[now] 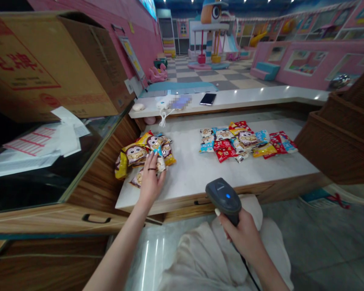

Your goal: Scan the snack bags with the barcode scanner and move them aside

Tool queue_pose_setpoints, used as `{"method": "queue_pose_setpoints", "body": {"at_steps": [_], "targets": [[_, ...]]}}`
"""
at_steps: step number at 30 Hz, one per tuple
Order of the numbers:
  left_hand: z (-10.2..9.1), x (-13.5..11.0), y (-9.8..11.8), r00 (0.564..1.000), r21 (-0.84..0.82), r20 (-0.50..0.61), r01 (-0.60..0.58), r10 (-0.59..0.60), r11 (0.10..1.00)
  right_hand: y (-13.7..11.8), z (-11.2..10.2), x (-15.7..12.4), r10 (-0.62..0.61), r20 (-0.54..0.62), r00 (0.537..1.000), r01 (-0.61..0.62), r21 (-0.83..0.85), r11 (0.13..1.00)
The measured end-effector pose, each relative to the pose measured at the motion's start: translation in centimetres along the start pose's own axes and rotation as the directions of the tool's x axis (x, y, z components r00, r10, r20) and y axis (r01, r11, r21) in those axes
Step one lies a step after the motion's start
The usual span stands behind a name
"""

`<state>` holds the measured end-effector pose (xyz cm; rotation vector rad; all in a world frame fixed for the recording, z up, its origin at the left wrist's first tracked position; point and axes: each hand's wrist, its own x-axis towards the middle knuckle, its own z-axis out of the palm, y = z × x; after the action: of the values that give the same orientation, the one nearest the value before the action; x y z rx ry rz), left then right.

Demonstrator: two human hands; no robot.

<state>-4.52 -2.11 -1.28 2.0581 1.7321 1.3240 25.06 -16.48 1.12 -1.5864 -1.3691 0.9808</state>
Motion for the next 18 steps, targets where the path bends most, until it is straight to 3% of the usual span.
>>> {"method": "queue_pose_setpoints", "body": {"at_steps": [3, 5, 7, 9, 11, 12, 14, 18], "targets": [[1.5, 0.1, 2.2, 0.994, -0.341, 0.002, 0.105, -0.111, 0.934, 0.0, 0.0, 0.1, -0.009, -0.014, 1.0, 0.009, -0.003, 1.0], [3.3, 0.2, 3.4, 0.957, -0.585, 0.044, 0.257, -0.286, 0.769, 0.0, 0.0, 0.2, -0.01, -0.016, 1.0, 0.01, -0.003, 1.0], [5.3, 0.3, 4.4, 0.856, -0.749, 0.169, 0.433, -0.488, 0.501, 0.1, 0.0, 0.3, -0.007, -0.021, 1.0, 0.007, 0.002, 1.0], [7.1, 0.6, 5.2, 0.71, -0.792, 0.347, 0.572, -0.612, 0.214, 0.3, 0.0, 0.3, 0.003, -0.021, 1.0, -0.003, 0.014, 1.0], [8.4, 1.0, 5.9, 0.592, -0.761, 0.502, 0.649, -0.63, 0.003, 0.4, -0.1, 0.4, 0.019, -0.022, 1.0, -0.018, 0.027, 0.999], [8.7, 1.2, 6.2, 0.56, -0.742, 0.556, 0.667, -0.614, -0.063, 0.4, -0.1, 0.4, 0.026, -0.019, 0.999, -0.026, 0.032, 0.999], [9.0, 1.5, 6.5, 0.543, -0.725, 0.613, 0.676, -0.574, -0.135, 0.3, -0.1, 0.5, 0.04, -0.012, 0.999, -0.039, 0.041, 0.998], [9.0, 1.6, 6.6, 0.542, -0.716, 0.638, 0.678, -0.548, -0.163, 0.0, -0.2, 0.7, 0.053, -0.005, 0.999, -0.053, 0.042, 0.998]]}}
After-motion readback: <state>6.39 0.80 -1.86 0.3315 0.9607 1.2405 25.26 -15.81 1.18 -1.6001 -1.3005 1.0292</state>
